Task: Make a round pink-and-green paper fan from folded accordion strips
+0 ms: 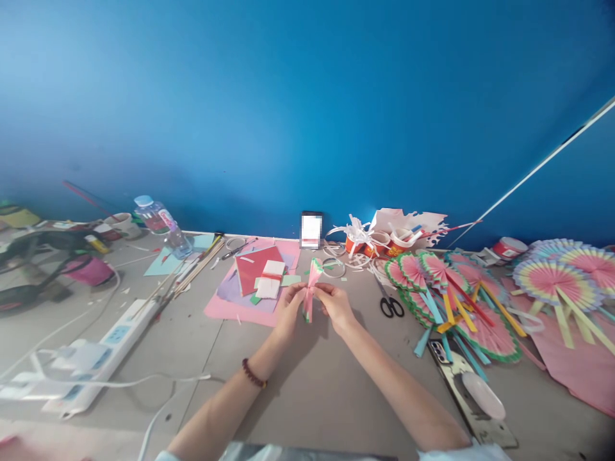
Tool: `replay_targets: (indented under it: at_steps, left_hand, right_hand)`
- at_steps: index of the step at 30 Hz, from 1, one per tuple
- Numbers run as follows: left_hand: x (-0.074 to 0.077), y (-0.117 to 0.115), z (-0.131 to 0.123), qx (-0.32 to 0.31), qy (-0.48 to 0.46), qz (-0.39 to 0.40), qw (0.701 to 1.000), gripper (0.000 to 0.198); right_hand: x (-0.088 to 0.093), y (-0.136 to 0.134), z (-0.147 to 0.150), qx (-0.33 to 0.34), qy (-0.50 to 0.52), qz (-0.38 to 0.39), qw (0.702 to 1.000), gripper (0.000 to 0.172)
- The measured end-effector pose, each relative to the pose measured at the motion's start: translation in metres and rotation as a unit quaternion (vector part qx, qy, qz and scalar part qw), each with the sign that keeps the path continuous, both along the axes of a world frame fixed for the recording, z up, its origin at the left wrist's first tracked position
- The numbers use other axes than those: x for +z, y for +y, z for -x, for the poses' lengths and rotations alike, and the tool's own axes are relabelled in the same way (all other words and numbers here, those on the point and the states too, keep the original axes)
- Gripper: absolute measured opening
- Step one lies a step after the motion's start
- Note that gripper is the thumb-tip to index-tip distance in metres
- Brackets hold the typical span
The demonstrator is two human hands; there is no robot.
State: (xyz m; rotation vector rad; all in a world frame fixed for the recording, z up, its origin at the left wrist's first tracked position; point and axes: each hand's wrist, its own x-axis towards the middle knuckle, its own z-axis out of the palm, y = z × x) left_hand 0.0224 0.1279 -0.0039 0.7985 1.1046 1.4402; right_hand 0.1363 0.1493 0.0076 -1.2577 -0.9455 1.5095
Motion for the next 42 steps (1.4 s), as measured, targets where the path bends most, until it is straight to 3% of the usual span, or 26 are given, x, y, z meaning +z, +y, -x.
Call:
replay_targets:
  at_steps: [6,13,19,27,33,42]
  left_hand:
    - [0.007,-0.005,-0.002,-0.007,0.064,-0.037,0.997,0.026]
    - [0.01,-0.001,-0.003,0.051,0.025,-0.012,0.998,0.027]
    - [0.013,0.006,-0.006,0.027,0.009,0.001,1.0,0.024]
    - [0.026,0.014,-0.022,0.001,-0.031,-0.017,0.999,0.024]
    - [0.03,0.017,-0.023,-0.012,-0.042,-0.004,0.999,0.022]
    - [0.038,0.015,-0.022,-0.04,-0.1,0.027,0.994,0.021]
  right_hand:
    - [0.007,-0.001,-0.001,0.011,0.007,-0.004,1.0,0.032]
    - [0.007,0.0,-0.004,0.031,-0.004,-0.015,0.999,0.032]
    - [0.011,0.006,-0.012,0.044,0.005,-0.024,0.999,0.036]
    - [0.022,0.012,-0.02,-0.022,0.078,0.003,0.997,0.037]
    - [0.026,0.011,-0.02,-0.031,0.096,0.002,0.995,0.039]
    - [0.022,0.021,-0.032,0.055,0.067,0.004,0.996,0.036]
